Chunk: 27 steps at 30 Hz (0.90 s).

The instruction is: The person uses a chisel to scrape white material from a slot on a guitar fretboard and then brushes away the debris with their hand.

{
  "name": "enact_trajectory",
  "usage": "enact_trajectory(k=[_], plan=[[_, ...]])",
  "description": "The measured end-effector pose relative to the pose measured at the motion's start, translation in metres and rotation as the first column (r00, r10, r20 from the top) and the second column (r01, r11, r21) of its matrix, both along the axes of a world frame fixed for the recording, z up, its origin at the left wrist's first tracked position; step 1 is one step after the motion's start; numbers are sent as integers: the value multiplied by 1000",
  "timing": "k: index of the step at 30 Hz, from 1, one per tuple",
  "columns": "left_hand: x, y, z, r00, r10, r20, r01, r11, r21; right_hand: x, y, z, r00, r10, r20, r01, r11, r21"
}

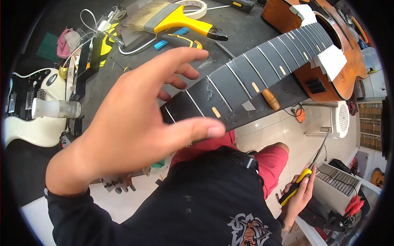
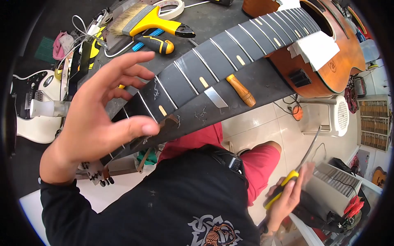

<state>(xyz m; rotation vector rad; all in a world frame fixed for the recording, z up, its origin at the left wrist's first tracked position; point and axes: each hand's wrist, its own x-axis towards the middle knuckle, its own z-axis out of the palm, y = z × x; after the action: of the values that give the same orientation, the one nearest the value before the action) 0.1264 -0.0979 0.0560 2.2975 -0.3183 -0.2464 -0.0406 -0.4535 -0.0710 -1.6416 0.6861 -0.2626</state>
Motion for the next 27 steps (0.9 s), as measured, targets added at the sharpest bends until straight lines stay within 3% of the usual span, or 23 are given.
enact_trajectory(k=[1, 4, 8, 10, 12, 15, 17, 18, 19, 20, 22, 24, 25, 27], plan=[[4, -7, 2, 997, 52, -61, -54, 998, -30, -3, -3, -9, 1000, 14, 1, -14, 1000, -12], [14, -8, -3, 999, 41, -34, -39, 997, 64, -22, -29, -46, 1000, 21, -1, -21, 995, -94], [22, -9, -12, 999, 42, 3, -42, 999, -7, -27, -27, -50, 997, -33, -74, 34, 999, 9], [24, -13, -8, 973, 106, -206, -126, 988, -91, -31, -31, -58, 997, -35, -63, 40, 997, 70], [26, -12, -6, 960, 157, -232, -195, 969, -151, -32, -33, -57, 997, -48, -65, 55, 993, 101], [40, 3, -8, 958, 198, -206, -221, 971, -95, -37, -43, -62, 993, -65, -94, 77, 988, 133], [48, 13, -11, 944, 301, -132, -289, 952, 101, -41, -51, -68, 995, -46, -94, 56, 993, 103], [44, 18, -16, 946, 300, -122, -289, 952, 106, -42, -51, -68, 995, -47, -87, 56, 992, 111], [42, 23, -22, 967, 195, 162, -241, 903, 356, -43, -52, -68, 995, -60, -82, 69, 992, 107], [40, 28, -24, 919, 5, 395, -254, 774, 580, -43, -52, -68, 994, -75, -77, 83, 991, 102], [36, 23, -13, 904, -52, 425, -240, 759, 605, -50, -60, -76, 995, -68, -70, 75, 990, 117], [24, -1, 6, 939, 13, 345, -135, 933, 332, -55, -63, -78, 996, -59, -68, 68, 990, 125], [22, -5, 5, 933, 8, 361, -121, 948, 293, -56, -63, -77, 996, -60, -73, 69, 989, 128], [15, -21, 4, 920, -73, 385, -67, 939, 337, -59, -63, -76, 995, -59, -75, 69, 989, 132]])
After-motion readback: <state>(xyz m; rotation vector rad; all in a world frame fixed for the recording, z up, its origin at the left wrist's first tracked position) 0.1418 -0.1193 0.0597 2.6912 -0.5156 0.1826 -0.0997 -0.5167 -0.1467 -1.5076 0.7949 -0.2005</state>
